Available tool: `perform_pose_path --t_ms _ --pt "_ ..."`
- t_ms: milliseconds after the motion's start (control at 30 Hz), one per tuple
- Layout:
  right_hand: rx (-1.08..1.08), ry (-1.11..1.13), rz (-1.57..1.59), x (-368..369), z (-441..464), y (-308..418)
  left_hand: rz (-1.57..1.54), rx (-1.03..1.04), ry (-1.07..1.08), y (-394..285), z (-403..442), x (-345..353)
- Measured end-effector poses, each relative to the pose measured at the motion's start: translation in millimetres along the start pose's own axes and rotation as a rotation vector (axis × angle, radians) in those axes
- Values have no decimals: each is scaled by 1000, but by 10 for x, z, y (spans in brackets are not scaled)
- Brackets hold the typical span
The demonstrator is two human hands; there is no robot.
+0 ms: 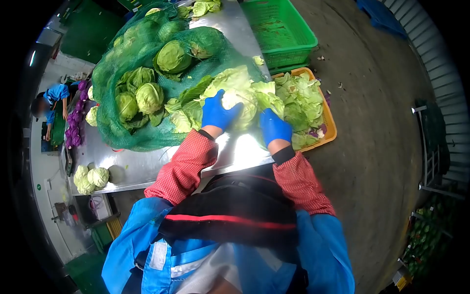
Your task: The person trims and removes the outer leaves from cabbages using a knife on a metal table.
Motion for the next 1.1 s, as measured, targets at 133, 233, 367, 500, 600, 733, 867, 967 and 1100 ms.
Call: perform_pose_path --t_ms 133,233,367,500,600,733,867,967,1100 --pt "28 31 39 128 55 -43 -7 -35 75 -7 10 68" --pt "-67 45 -73 -3 91 170 44 24 46 -104 -83 67" --pt "46 133 154 288 304 -289 20 106 -103 -127 -116 1" --pt "156 59 145 -180 631 -435 -31 188 -183 -56 -161 -8" --pt "36 150 131 -295 332 134 -107 232 -131 -32 -128 1" --pt "-101 -129 49 -226 453 314 -230 414 -51 88 -193 63" --pt "-96 37 14 67 762 109 -376 502 16 136 -514 -100" --pt "66 77 -7 336 815 -391 -366 554 20 218 -717 -98" --pt "165 115 97 156 673 -414 -338 468 -120 467 -785 -115"
Point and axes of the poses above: each hand's wrist, its own z-axis towards the middle knuckle, its own x-axis out of the palm, y = z × x, the point moved 6 cm from there along z, towards the middle knuckle, and after that the axes turned 6 degrees about z, right-handed, at the moved point
